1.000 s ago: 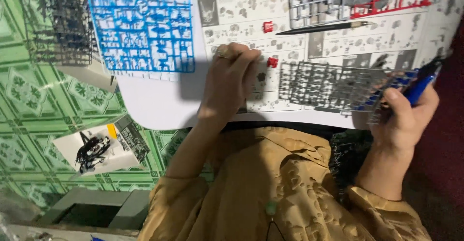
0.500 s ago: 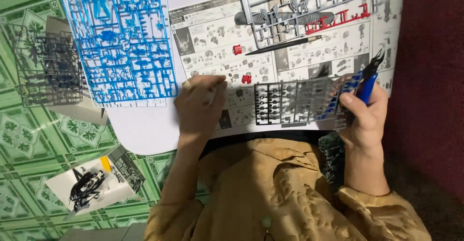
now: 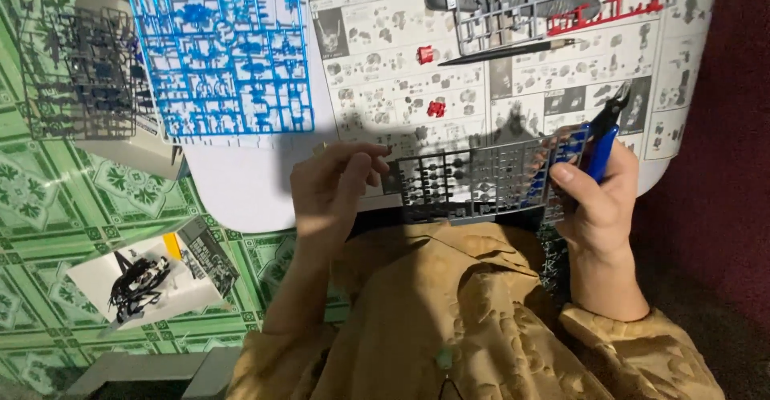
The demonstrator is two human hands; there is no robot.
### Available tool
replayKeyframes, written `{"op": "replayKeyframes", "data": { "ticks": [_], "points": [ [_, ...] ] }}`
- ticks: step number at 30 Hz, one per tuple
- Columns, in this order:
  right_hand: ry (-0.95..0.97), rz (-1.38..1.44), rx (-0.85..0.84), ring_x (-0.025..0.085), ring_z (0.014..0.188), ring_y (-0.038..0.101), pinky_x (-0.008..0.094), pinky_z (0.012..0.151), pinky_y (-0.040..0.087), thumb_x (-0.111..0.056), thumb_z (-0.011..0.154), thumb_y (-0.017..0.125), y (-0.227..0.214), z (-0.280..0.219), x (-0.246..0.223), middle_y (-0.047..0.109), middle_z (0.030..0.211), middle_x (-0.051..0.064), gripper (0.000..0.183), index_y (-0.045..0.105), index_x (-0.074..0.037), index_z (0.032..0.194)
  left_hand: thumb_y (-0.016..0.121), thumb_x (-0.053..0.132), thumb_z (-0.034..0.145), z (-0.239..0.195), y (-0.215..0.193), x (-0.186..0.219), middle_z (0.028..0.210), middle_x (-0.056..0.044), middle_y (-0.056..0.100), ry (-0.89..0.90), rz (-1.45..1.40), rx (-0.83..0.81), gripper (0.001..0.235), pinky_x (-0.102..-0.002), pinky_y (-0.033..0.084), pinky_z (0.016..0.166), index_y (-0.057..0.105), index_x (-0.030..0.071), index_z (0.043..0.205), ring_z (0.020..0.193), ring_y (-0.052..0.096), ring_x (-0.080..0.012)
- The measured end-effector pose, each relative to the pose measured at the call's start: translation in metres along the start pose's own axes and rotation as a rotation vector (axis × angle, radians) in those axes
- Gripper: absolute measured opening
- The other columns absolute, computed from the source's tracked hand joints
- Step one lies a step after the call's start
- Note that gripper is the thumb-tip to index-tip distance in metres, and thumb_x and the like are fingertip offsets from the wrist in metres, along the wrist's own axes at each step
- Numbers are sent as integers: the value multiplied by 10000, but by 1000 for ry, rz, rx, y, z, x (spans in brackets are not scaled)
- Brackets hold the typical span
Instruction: The person uses blue-handled pliers to cut small plastic parts from a grey sprue while seated at a table with an instruction sheet and other sprues. They place the cut parts on the instruction sheet and continue cutting additional pieces from the sprue.
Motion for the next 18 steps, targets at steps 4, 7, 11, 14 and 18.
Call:
{"op": "replayKeyframes", "data": {
  "ticks": [4,7,11,14,18],
  "points": [
    [23,52,-50,114,610,503,248,557,435,-164,826,660,8,-3,4,519,727,-22,182,490,-120,778,496,57,968,1,-4,-3,785,-134,669,12,-67,-39,187,-210,499,549,657,-37,971,623,613,-148],
    [18,19,-58,113,619,480,253,569,424,-167,838,660,8,-3,8,503,727,-23,181,494,-106,798,487,43,974,1,-2,-4,735,-100,641,28,-78,-62,186,-229,506,592,664,-17,968,632,597,-142],
    [70,38,-15,115,643,535,245,573,461,-184,816,683,6,-3,14,566,777,-2,206,568,-53,925,501,126,991,-3,4,-5,741,-106,658,-49,-163,-77,213,-213,478,568,660,-15,992,638,623,-157],
    [46,55,-66,88,560,413,241,513,366,-149,837,641,5,-6,16,420,663,-54,243,422,-144,733,487,108,975,-9,8,-9,752,-71,655,-159,-119,-123,198,-228,482,561,656,5,996,632,606,-137],
    [101,-26,-65,85,622,463,227,581,388,-148,827,660,-7,-9,27,504,729,-40,168,499,-105,804,638,98,886,-23,15,-24,915,-108,715,-304,-161,-238,153,-247,619,680,659,33,1023,798,712,-178]
  ]
}}
Point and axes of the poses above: each hand's wrist, its own z-axis towards the middle knuckle, its own y-axis out of the palm, x = y × z, the point moved 5 cm from there along z, towards the middle knuckle
